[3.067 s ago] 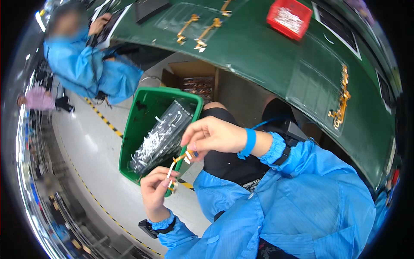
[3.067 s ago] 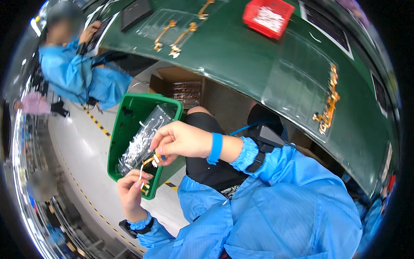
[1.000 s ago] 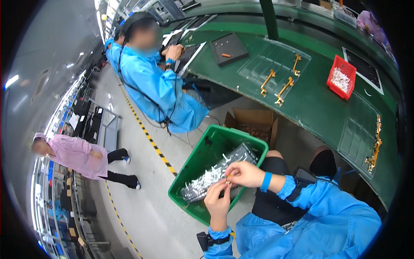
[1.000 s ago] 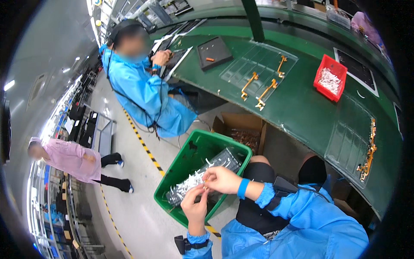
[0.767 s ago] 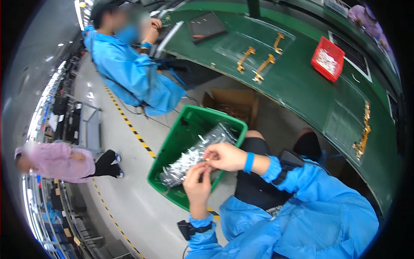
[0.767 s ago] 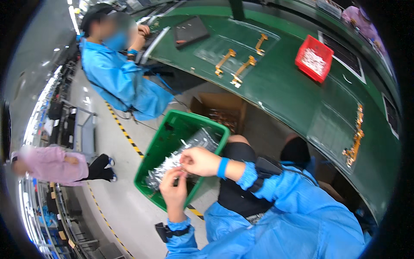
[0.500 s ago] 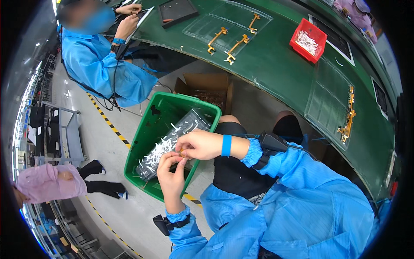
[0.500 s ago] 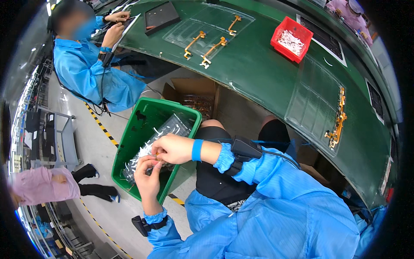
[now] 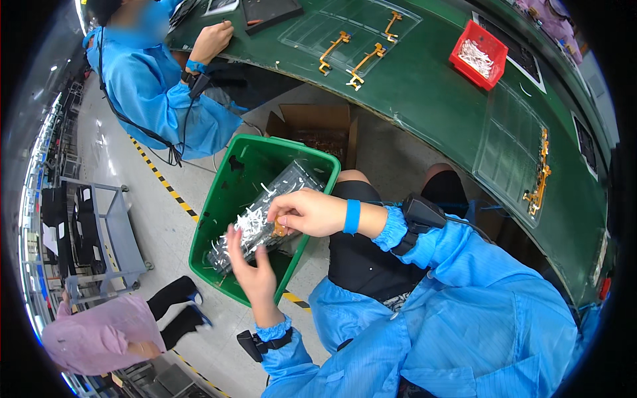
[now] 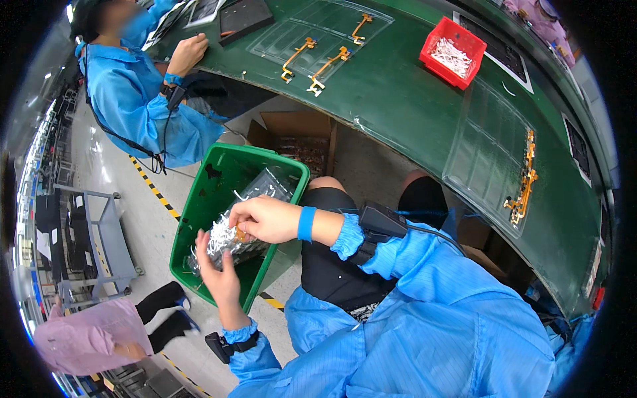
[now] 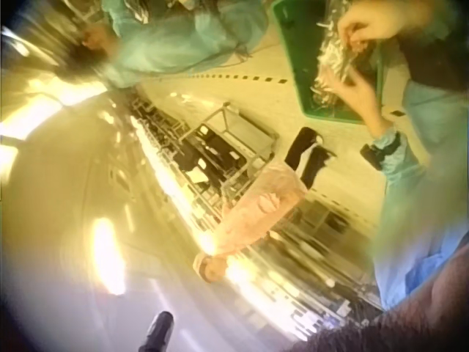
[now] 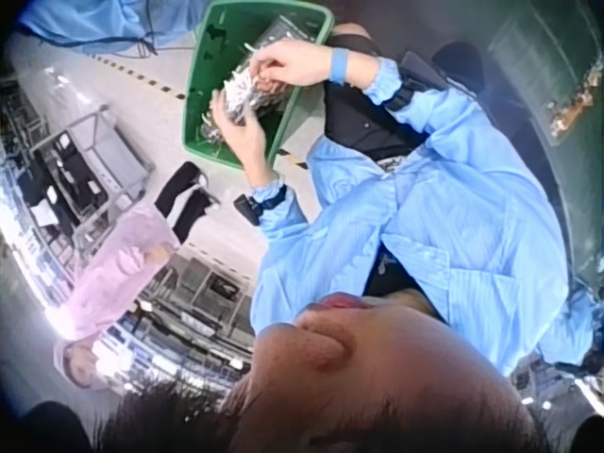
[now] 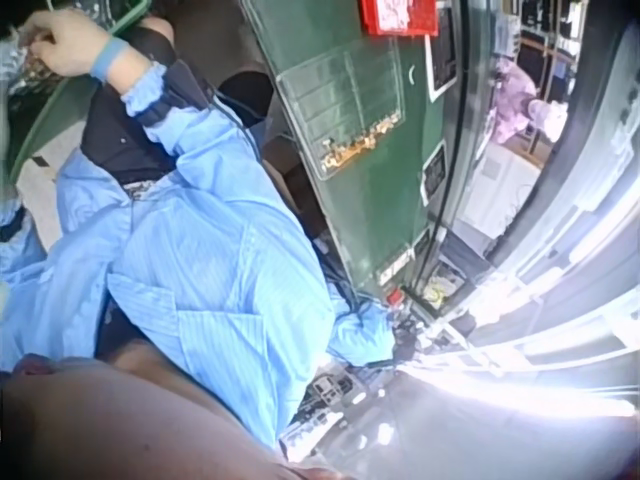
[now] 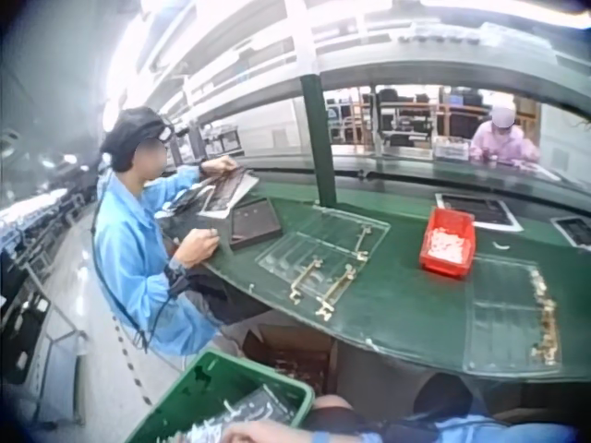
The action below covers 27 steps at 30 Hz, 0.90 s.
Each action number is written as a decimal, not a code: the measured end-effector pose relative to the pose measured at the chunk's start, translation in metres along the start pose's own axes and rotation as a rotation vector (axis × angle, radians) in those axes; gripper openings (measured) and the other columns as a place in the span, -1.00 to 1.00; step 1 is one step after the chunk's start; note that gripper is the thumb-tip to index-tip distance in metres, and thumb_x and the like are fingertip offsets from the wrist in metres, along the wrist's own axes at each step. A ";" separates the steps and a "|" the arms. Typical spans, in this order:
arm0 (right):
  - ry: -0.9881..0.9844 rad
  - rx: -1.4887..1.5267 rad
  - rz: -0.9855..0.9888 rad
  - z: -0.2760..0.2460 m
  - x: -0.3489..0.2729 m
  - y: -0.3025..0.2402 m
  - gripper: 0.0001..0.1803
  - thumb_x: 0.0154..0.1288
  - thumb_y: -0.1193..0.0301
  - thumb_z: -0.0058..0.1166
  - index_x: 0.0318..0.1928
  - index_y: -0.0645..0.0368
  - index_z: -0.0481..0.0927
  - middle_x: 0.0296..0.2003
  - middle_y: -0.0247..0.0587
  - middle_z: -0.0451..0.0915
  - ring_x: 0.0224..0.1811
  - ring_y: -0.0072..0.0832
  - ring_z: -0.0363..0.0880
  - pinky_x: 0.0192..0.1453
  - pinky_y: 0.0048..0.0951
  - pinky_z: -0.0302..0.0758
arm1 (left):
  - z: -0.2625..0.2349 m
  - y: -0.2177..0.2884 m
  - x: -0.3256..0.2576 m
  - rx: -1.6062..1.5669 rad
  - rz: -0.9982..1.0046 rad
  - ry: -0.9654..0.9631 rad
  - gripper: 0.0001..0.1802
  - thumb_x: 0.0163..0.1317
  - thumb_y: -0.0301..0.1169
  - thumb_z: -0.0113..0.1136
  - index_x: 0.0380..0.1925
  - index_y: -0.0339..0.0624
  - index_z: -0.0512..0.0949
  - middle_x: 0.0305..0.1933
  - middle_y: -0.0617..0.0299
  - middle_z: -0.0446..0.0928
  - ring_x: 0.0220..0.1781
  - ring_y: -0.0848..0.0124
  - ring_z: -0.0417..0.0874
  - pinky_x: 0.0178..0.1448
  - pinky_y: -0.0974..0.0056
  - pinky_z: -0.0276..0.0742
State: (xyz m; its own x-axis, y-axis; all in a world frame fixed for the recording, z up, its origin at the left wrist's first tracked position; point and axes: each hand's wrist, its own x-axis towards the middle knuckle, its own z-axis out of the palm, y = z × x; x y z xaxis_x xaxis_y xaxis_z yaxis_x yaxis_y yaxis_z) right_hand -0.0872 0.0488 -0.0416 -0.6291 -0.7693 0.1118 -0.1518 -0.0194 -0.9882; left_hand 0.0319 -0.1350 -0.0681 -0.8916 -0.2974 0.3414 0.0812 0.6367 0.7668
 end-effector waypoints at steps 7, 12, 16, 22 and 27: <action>0.079 0.211 0.011 -0.009 -0.004 0.009 -0.85 0.31 0.58 -0.04 -0.14 0.32 0.53 -0.36 -0.17 0.64 -0.28 -0.52 0.65 -0.17 -0.47 0.59 | 0.008 0.014 0.015 -0.491 -0.388 -0.277 -0.79 0.37 -0.45 0.10 -0.15 -0.41 0.56 -0.29 0.21 0.60 -0.26 0.54 0.55 -0.12 0.44 0.44; -0.055 0.402 0.129 -0.027 -0.009 0.003 -0.82 0.35 0.45 0.08 -0.14 0.32 0.52 -0.32 -0.20 0.67 -0.27 -0.56 0.66 -0.19 -0.53 0.60 | 0.013 0.031 0.022 -0.630 -0.365 -0.304 -0.82 0.38 -0.44 0.10 -0.22 -0.38 0.57 -0.43 0.32 0.53 -0.41 0.63 0.46 -0.30 0.52 0.36; -0.208 0.341 0.218 -0.042 -0.011 -0.005 -0.77 0.33 0.38 0.15 -0.15 0.31 0.52 -0.34 -0.20 0.69 -0.27 -0.55 0.67 -0.20 -0.54 0.59 | 0.017 0.044 0.032 -0.471 -0.266 -0.365 -0.86 0.41 -0.46 0.05 -0.20 -0.33 0.51 -0.46 0.36 0.47 -0.46 0.63 0.40 -0.35 0.52 0.31; -0.330 0.490 0.224 -0.045 -0.013 -0.002 -0.76 0.29 0.40 0.19 -0.15 0.29 0.51 -0.30 -0.09 0.70 -0.26 -0.45 0.70 -0.18 -0.50 0.61 | 0.011 0.059 0.044 -0.458 -0.252 -0.471 -0.89 0.40 -0.49 0.04 -0.17 -0.30 0.48 -0.42 0.36 0.48 -0.47 0.67 0.40 -0.38 0.53 0.30; -0.235 0.560 0.196 -0.043 -0.018 -0.001 -0.78 0.30 0.55 0.10 -0.07 0.34 0.45 -0.28 -0.06 0.71 -0.22 -0.46 0.70 -0.10 -0.50 0.61 | 0.018 0.060 0.050 -0.322 -0.160 -0.402 -0.91 0.34 -0.53 0.09 -0.20 -0.31 0.50 -0.37 0.26 0.53 -0.39 0.54 0.50 -0.30 0.43 0.40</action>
State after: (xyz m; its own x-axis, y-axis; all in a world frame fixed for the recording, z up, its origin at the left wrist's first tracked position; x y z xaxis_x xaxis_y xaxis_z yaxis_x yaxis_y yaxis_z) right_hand -0.1083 0.0900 -0.0377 -0.4109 -0.9108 -0.0401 0.4106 -0.1456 -0.9001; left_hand -0.0155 -0.0990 -0.0146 -0.9991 -0.0365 0.0205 0.0070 0.3365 0.9417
